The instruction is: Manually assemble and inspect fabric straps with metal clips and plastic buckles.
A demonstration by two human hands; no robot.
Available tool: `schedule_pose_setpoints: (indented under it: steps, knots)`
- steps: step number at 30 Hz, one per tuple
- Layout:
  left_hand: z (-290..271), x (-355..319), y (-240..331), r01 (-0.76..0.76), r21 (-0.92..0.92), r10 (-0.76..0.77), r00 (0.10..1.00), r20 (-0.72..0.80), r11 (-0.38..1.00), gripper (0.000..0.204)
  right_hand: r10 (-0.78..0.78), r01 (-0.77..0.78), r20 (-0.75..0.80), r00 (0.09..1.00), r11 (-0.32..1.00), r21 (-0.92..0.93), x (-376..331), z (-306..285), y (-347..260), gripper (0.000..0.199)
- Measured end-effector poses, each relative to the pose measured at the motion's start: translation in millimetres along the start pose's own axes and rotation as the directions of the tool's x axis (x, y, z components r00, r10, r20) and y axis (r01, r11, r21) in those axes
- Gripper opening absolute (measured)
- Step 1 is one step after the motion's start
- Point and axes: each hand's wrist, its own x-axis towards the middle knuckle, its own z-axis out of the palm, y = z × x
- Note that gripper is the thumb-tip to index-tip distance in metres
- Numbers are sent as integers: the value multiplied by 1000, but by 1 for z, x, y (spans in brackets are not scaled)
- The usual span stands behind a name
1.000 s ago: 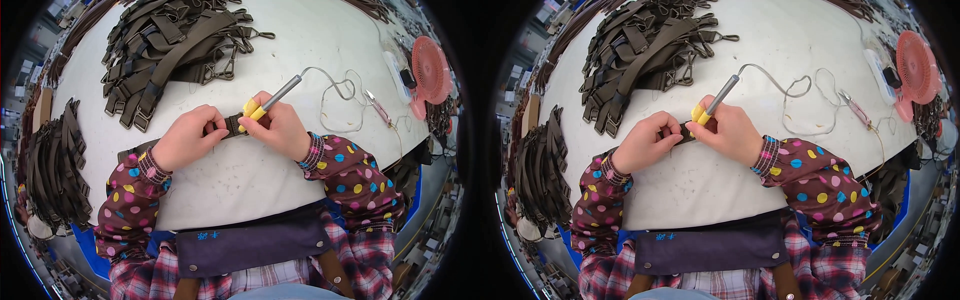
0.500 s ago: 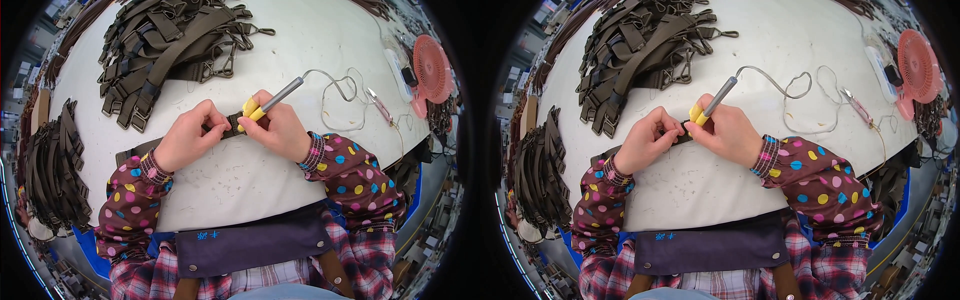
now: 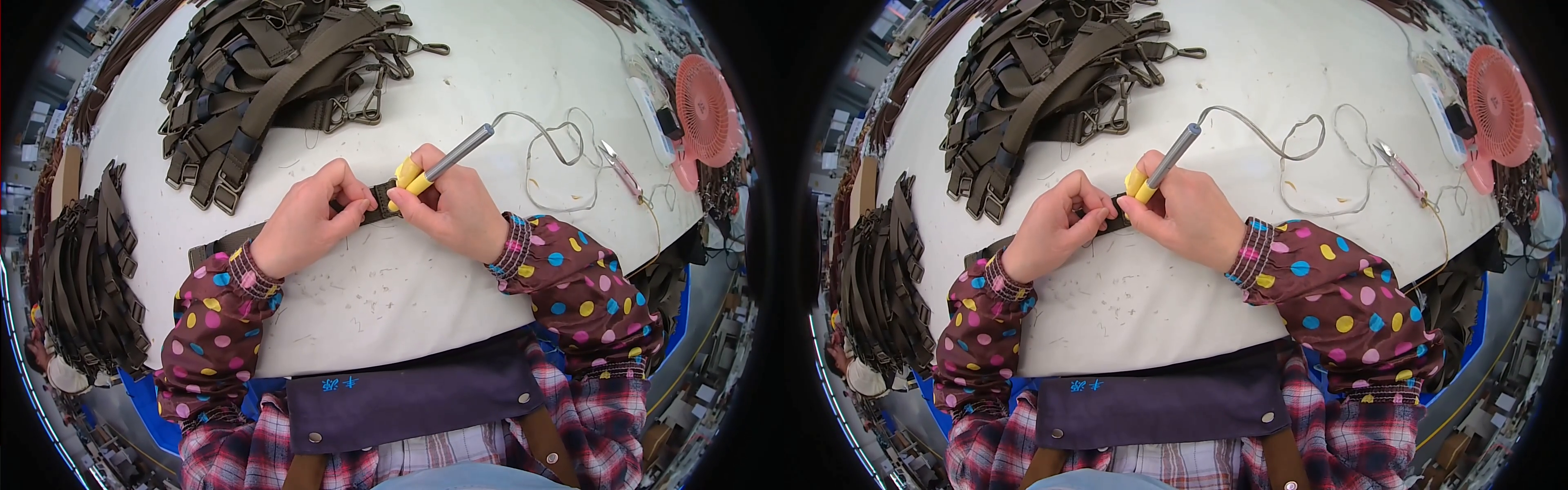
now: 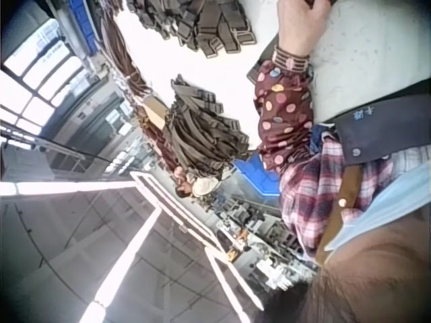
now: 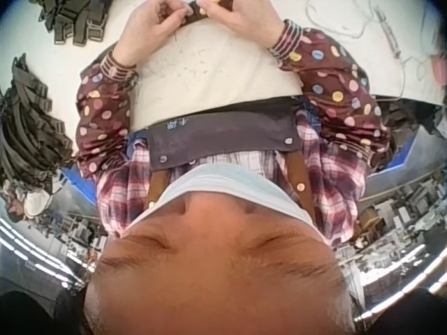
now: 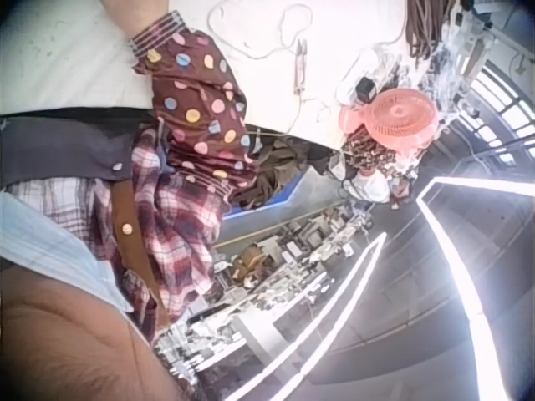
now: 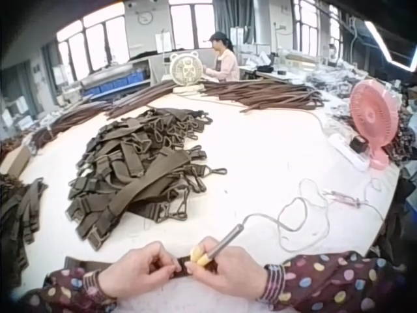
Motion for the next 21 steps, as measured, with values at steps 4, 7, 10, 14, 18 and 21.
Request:
schedule_pose_setpoints:
  steps: [4, 7, 10, 14, 18, 21]
  knots:
    - [0, 0, 0, -4, -7, 4, 1000, -1, 1000, 10, -11, 11, -18, 1000, 1000, 14, 0, 1, 1, 25]
    - [-9, -2, 13, 75, 24, -77, 988, 130, 997, 11, 80, -76, -22, 997, 990, 123, -3, -1, 2, 19]
    - [-10, 1, 12, 46, 30, -49, 990, 130, 999, 11, 71, -70, -7, 997, 989, 132, -3, -3, 3, 19]
    - [-10, 2, 12, 104, -7, -103, 988, 114, 995, 11, 40, -41, 16, 999, 992, 121, -1, -2, 1, 19]
    - [-9, 2, 11, 112, -70, -105, 990, 97, 991, 10, 31, -32, 13, 999, 995, 95, 0, -2, 1, 21]
    - [-8, 2, 12, 123, -88, -115, 989, 95, 988, 10, 1, -1, 0, 1000, 998, 69, 0, -1, 2, 24]
